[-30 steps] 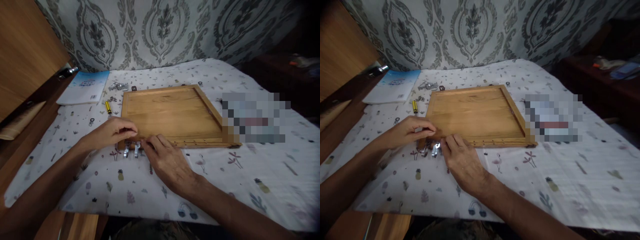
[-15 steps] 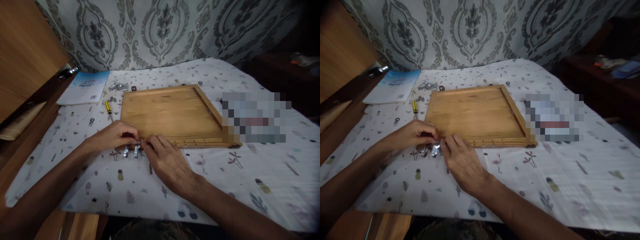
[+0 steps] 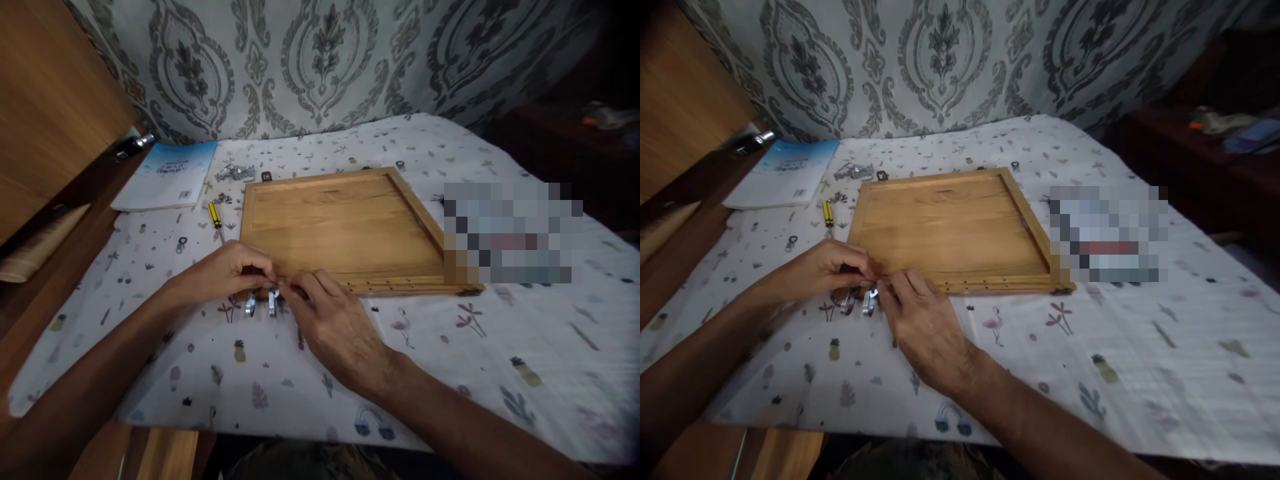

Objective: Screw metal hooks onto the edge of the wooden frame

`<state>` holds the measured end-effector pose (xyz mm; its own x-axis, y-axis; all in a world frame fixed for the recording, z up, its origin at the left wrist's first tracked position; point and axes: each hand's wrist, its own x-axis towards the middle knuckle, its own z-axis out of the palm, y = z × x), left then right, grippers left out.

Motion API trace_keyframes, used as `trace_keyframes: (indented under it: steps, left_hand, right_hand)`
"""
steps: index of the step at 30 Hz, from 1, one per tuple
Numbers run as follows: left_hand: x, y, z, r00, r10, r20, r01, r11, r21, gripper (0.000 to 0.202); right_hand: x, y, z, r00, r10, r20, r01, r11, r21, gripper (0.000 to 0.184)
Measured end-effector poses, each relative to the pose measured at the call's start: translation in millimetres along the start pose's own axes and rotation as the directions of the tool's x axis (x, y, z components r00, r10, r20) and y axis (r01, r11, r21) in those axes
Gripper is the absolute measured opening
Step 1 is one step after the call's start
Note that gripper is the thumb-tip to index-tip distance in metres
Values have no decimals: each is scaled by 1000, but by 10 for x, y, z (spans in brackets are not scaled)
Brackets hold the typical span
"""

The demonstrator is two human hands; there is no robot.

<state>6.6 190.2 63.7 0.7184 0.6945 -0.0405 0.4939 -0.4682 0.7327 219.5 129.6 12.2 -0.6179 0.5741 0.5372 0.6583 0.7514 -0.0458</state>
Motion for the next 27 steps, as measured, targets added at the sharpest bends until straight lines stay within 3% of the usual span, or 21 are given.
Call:
trace_keyframes:
  steps: [15, 17, 19, 21, 23, 25, 27]
  left_hand:
    - [-2, 2, 14, 1000, -1, 2, 1, 998, 57, 13]
    - [-23, 14, -33, 999, -4, -37, 7, 998, 70, 13]
    - [-67, 15, -142, 983, -43, -181, 61, 994, 95, 13]
    - [-128, -19, -300, 909, -111, -402, 161, 983, 92, 16]
    - [-181, -107, -469, 786, -186, -590, 259, 965, 42, 18]
    - [-203, -244, -602, 675, -265, -689, 352, 936, -15, 18]
    - [-180, -401, -671, 602, -360, -713, 479, 877, -37, 16]
  right_hand:
    - [35, -99, -49, 996, -33, 83, 44, 991, -127, 24]
    - [37, -104, -58, 996, -32, 89, 44, 990, -131, 25]
    - [39, -104, -68, 996, -29, 89, 40, 992, -124, 28]
    - [42, -100, -75, 996, -28, 82, 37, 993, -116, 32]
    - [43, -97, -75, 996, -30, 82, 39, 993, -112, 34]
    - [43, -96, -64, 996, -33, 82, 41, 994, -103, 36]
    - [43, -96, -49, 997, -30, 73, 37, 995, -93, 38]
